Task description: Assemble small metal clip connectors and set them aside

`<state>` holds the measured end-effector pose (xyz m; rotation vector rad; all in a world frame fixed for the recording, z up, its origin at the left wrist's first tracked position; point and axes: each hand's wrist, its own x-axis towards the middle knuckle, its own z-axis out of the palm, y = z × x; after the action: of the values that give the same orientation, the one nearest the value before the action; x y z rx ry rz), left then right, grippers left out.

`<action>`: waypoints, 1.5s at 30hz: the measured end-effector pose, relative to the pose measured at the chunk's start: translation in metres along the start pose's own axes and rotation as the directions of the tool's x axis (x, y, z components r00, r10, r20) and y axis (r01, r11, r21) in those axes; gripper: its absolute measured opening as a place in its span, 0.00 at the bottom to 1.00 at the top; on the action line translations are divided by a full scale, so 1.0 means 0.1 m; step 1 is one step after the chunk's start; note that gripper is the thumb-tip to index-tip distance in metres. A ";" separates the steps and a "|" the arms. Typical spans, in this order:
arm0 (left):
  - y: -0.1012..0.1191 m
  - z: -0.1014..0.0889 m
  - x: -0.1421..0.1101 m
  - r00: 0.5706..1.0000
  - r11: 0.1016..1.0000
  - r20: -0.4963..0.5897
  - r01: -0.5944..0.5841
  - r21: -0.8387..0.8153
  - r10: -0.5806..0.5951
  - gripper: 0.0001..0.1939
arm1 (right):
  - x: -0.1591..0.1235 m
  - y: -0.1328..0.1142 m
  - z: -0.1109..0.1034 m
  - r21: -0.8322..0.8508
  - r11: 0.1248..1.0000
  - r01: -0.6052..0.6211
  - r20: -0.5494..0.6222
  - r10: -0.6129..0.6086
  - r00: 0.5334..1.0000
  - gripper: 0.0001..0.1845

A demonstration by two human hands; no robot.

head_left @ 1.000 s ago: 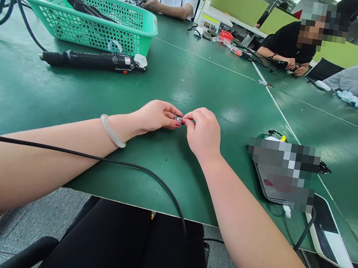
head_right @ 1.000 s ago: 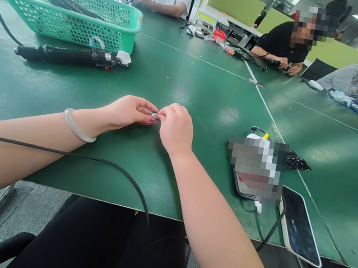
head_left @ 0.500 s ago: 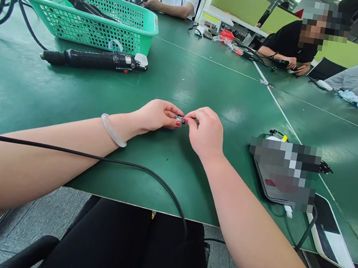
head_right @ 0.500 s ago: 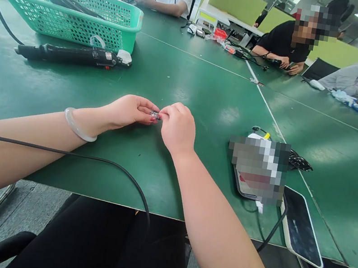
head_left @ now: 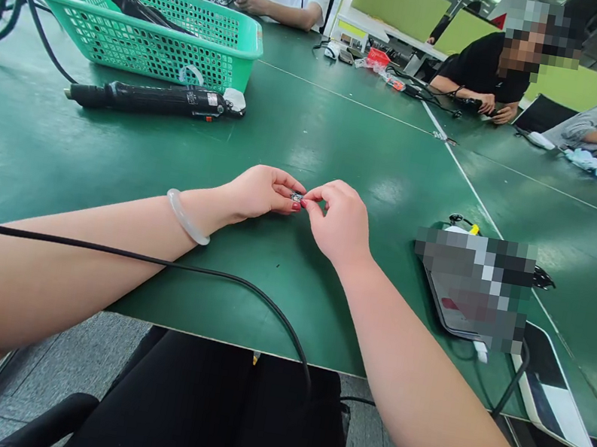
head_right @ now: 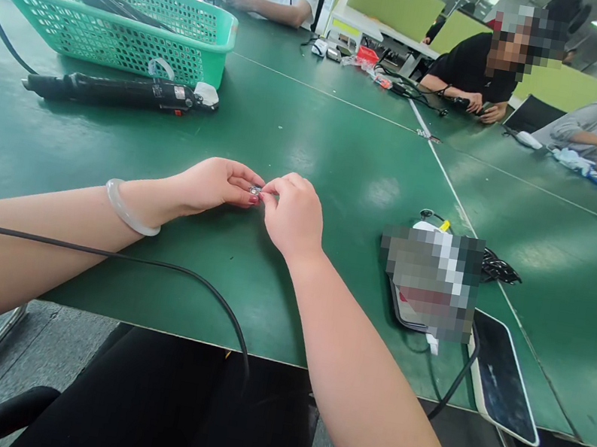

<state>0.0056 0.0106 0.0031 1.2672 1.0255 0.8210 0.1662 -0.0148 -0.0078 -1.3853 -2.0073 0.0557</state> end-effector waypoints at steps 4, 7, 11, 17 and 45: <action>0.00 0.00 0.00 1.000 1.000 0.007 0.001 0.001 -0.001 0.13 | 0.00 0.00 0.00 0.001 1.000 -0.009 0.002 0.009 1.000 0.06; 0.00 0.00 0.00 1.000 1.000 0.007 0.000 0.005 0.000 0.14 | 0.00 0.00 0.00 0.007 1.000 -0.015 0.007 0.015 1.000 0.07; 0.01 0.00 0.00 1.000 1.000 0.001 0.002 0.006 -0.002 0.14 | 0.00 0.00 0.00 0.003 1.000 -0.023 0.018 0.023 1.000 0.07; 0.01 0.01 -0.01 1.000 1.000 0.001 0.007 0.018 -0.007 0.14 | 0.00 0.00 0.00 -0.001 1.000 -0.013 0.010 0.013 1.000 0.07; -0.04 -0.03 0.03 1.000 0.999 0.021 -0.017 0.034 0.016 0.19 | 0.00 0.09 0.00 0.019 0.996 -0.088 0.061 0.087 0.994 0.05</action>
<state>0.0032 0.0137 -0.0009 1.3124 1.0178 0.8044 0.1731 -0.0114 -0.0116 -1.4735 -1.9880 0.1594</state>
